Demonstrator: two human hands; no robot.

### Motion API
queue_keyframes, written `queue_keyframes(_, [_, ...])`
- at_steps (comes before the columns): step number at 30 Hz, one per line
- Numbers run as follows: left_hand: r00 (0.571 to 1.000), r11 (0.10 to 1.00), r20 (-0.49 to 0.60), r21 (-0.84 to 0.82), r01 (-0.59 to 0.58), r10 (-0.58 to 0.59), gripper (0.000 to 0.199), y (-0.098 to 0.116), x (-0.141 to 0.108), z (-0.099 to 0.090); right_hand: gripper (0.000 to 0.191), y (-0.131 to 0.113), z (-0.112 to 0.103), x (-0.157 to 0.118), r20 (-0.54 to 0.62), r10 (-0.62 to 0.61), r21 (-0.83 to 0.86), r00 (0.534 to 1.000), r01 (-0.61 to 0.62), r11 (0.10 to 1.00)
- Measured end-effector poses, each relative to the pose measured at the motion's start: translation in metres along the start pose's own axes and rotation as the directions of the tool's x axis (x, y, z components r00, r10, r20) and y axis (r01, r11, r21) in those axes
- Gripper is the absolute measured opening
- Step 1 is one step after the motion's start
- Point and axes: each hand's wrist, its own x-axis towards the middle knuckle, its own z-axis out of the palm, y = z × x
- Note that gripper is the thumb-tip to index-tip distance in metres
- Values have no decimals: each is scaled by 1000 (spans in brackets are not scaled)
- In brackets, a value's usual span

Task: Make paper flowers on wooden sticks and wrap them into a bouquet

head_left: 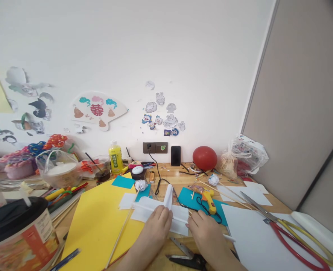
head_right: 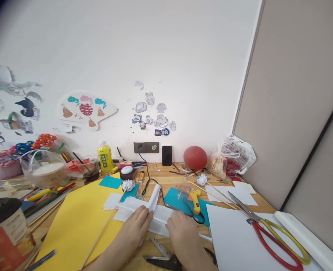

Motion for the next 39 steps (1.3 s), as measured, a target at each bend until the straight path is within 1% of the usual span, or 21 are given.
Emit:
queue_keyframes(4, [1000,998,5,50,-27,27,25,0,-2,1,34,-1,-1,2,-4,2,-39,1000,-2,999])
queue_keyframes(7, [999,998,27,56,-33,31,27,0,-5,3,29,-2,-5,3,-51,-35,-50,998,33,998])
queue_keyframes(10, [999,998,41,56,-35,33,33,0,-6,5,31,-3,-9,5,-87,-51,-31,995,49,998])
queue_keyframes(13, [999,997,24,69,-42,40,34,1,-5,5,32,-4,-9,5,-92,-43,-36,995,40,999])
queue_keyframes(16, [999,997,12,63,-42,41,30,2,-4,4,34,-5,-8,4,-76,-28,-45,997,25,999])
queue_keyframes(20, [999,1000,43,10,6,-7,22,1,-5,4,37,-6,-5,3,-69,-33,-23,997,31,999])
queue_keyframes(25, [999,999,45,-39,6,-4,22,-1,-7,6,37,-5,-3,3,-52,-47,-4,997,47,999])
queue_keyframes(29, [999,995,13,-91,48,-47,22,0,-4,6,36,-3,-2,1,-41,-48,4,998,48,999])
queue_keyframes(31, [999,997,5,-57,48,-47,27,0,-3,6,37,-3,-1,-1,-21,-25,15,999,25,1000])
queue_keyframes(35, [1000,999,21,47,-10,9,31,1,-4,3,41,-4,1,-2,14,20,32,1000,-20,999])
queue_keyframes(39, [999,997,29,62,-38,36,35,3,-7,1,37,-4,-1,0,67,36,36,997,-39,999])
